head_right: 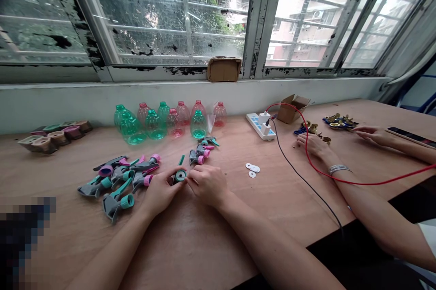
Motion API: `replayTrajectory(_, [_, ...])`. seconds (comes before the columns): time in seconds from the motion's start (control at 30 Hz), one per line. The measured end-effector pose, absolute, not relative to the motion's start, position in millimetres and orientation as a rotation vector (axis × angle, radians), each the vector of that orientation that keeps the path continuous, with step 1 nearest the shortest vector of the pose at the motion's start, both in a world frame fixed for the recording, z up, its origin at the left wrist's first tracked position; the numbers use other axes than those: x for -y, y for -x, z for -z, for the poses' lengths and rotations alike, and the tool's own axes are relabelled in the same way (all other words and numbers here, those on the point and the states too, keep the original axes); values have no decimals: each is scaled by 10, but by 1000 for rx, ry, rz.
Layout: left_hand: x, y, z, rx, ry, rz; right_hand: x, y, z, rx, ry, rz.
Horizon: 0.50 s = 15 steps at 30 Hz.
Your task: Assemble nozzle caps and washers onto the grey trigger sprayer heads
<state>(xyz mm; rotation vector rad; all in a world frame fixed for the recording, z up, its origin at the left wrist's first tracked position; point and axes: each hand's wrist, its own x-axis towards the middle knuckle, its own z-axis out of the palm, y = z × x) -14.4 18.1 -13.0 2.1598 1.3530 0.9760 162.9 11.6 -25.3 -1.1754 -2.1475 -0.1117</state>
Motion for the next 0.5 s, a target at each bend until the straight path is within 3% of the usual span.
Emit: replayTrajectory(0.5, [-195,154,214,-1352,-2268,-937,-103,-1723,225,2122,1340,-40])
